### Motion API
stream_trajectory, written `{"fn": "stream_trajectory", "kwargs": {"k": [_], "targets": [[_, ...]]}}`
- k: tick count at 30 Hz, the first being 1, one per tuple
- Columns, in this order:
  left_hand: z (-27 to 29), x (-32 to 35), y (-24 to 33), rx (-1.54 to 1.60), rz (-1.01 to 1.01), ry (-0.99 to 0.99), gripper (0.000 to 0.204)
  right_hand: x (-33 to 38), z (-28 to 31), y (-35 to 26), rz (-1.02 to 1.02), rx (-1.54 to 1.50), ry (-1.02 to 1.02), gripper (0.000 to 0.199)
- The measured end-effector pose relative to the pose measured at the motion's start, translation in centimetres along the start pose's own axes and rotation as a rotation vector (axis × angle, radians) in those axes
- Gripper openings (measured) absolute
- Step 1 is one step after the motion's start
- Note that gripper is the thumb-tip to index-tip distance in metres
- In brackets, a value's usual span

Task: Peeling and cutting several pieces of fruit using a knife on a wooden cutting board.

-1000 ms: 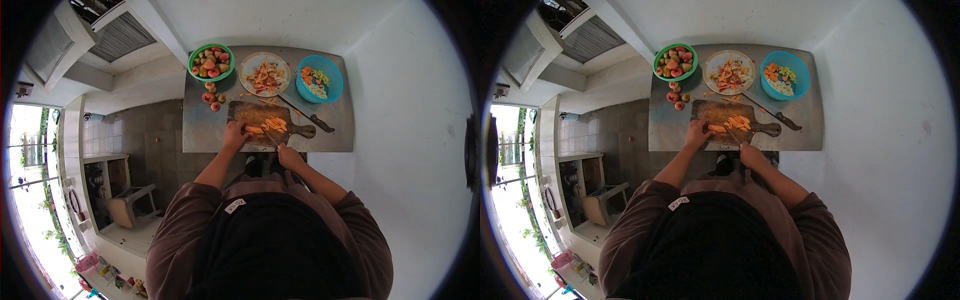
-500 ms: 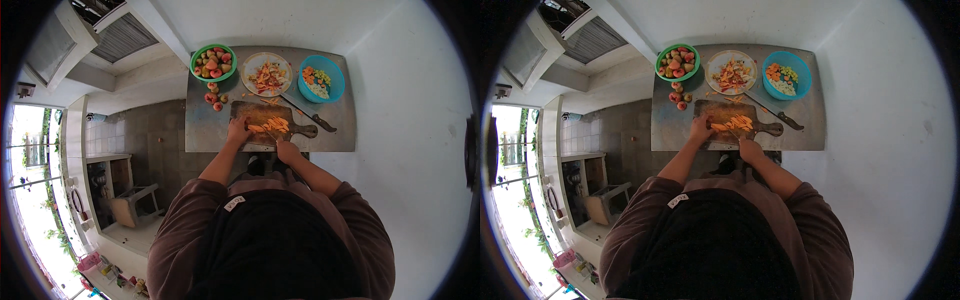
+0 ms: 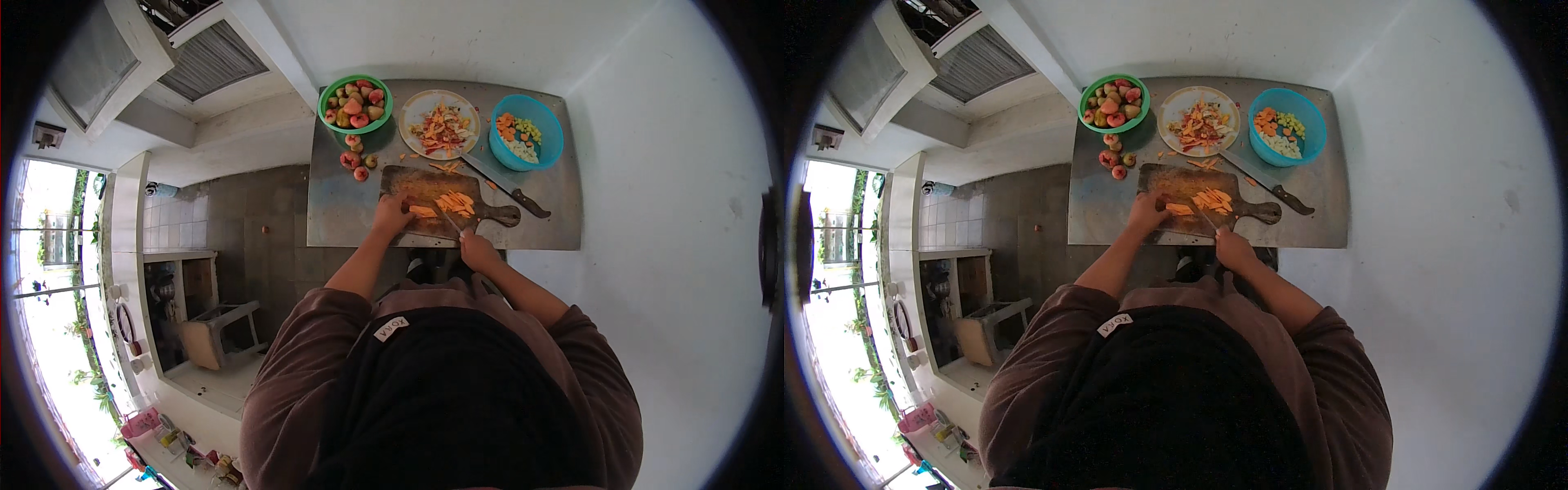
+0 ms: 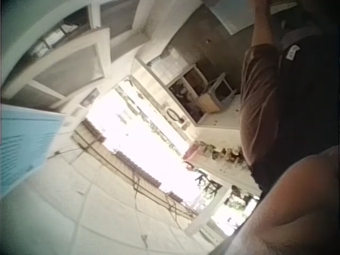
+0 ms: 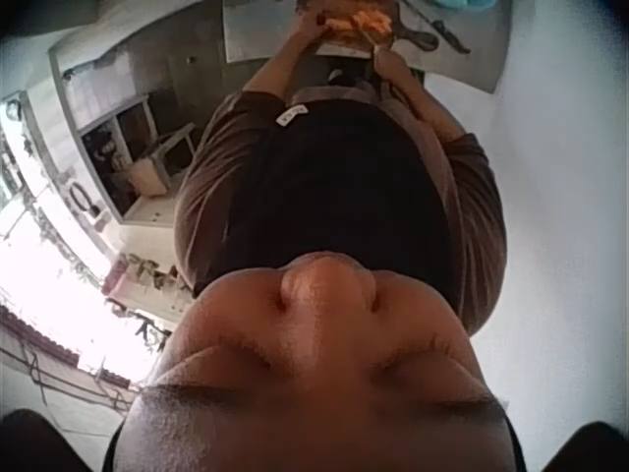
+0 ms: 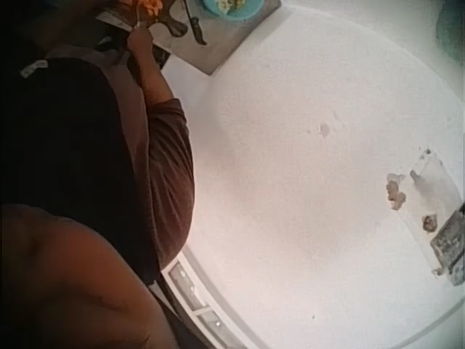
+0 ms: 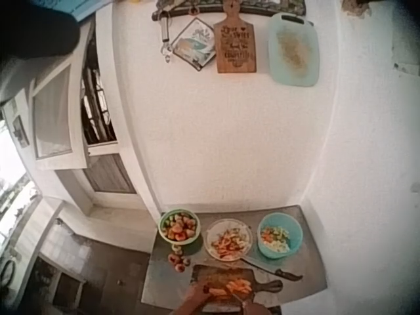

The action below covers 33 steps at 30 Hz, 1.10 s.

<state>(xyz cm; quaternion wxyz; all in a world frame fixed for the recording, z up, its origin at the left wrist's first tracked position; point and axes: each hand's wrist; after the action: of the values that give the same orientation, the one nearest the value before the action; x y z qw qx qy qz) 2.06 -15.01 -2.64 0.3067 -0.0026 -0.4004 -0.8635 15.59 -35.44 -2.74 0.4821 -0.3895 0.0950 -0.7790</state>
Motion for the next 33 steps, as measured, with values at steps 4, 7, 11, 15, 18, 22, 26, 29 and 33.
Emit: {"fn": "stream_trajectory", "kwargs": {"k": [4, 7, 11, 15, 18, 22, 26, 29, 33], "targets": [[0.1, -0.1, 0.0, -0.013, 0.061, -0.043, 0.042, -0.2, 0.9, -2.1, 0.001, 0.034, 0.004, 0.022], [0.4, -0.4, -0.1, 0.04, 0.054, -0.082, 0.041, -0.1, 1.3, -2.7, -0.044, 0.032, -0.044, 0.023], [-0.3, -0.5, -0.7, 0.021, 0.042, 0.006, 0.044, 0.2, 1.4, -3.2, -0.006, 0.004, 0.019, 0.023], [-0.4, -0.9, -2.0, 0.121, 0.073, -0.051, 0.042, -0.1, 0.6, -2.8, -0.003, 0.053, -0.062, 0.023], [-0.4, -0.9, -0.4, 0.085, 0.075, -0.067, 0.037, -0.3, 0.3, -2.2, -0.023, 0.011, -0.094, 0.023], [-0.5, -1.3, -0.7, 0.019, 0.064, -0.012, 0.036, -1.3, -0.3, -2.1, -0.04, 0.062, -0.06, 0.021], [-0.3, -1.2, -1.7, -0.018, 0.112, -0.056, 0.037, -1.0, 0.0, -2.3, -0.024, 0.028, -0.051, 0.02], [-0.5, -1.7, -2.6, 0.111, 0.069, -0.107, 0.037, 0.1, -1.3, -0.6, 0.001, 0.044, -0.015, 0.02], [0.0, -1.4, -1.4, 0.104, 0.066, -0.103, 0.037, 0.2, 0.4, -0.8, -0.023, 0.028, -0.078, 0.021]]}}
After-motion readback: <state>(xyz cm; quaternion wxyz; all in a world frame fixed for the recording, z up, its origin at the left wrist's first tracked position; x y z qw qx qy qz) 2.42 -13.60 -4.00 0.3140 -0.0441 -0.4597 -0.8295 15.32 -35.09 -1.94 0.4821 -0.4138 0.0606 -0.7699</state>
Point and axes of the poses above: each hand's wrist, its own x-axis away from the middle knuckle, its own z-axis out of the back of the hand, y = z × x, and after that the axes turned 10 degrees about -y, right-handed
